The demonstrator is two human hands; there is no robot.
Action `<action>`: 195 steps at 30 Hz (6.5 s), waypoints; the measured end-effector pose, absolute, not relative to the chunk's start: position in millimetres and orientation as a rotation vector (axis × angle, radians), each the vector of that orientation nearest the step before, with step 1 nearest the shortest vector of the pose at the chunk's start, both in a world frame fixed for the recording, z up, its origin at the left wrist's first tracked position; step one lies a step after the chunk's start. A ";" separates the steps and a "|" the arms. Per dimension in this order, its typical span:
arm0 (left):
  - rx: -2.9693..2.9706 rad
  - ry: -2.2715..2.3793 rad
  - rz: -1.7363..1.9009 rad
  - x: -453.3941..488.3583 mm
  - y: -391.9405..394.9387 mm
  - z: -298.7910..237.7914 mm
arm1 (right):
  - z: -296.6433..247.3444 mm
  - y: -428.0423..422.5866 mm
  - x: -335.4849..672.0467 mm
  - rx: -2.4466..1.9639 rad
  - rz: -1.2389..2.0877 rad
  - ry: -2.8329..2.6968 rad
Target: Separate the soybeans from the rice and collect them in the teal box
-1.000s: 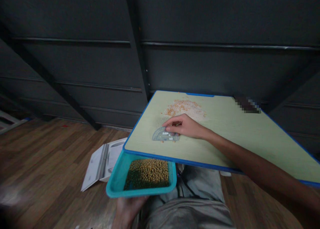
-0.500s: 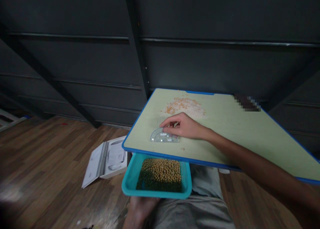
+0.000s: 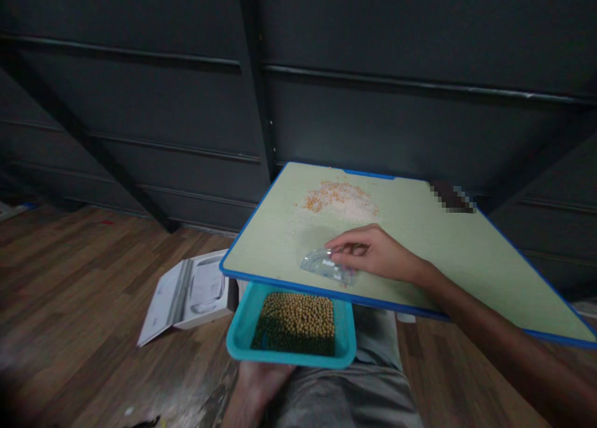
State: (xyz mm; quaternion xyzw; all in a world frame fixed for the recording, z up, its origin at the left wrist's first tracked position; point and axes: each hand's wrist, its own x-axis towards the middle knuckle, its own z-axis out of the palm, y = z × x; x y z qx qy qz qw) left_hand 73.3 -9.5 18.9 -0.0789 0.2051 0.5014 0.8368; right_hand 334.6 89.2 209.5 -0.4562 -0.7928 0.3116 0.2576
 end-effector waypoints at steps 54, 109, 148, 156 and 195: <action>-0.060 0.292 1.176 32.8 3.1 -9.8 | 211.7 189.7 352.5 -1.432 0.069 -2.226; -0.091 0.484 1.231 13.6 1.9 3.4 | 196.8 244.0 265.4 -1.108 0.461 -2.216; 0.001 0.454 1.280 -8.5 4.6 24.1 | 199.4 160.8 201.5 -0.909 0.671 -2.335; 0.046 0.335 1.224 -5.3 5.5 20.6 | 200.1 123.2 198.1 -0.767 0.640 -2.372; -0.010 0.426 1.230 -0.3 3.3 -1.6 | 188.8 200.5 304.7 -1.177 0.465 -2.005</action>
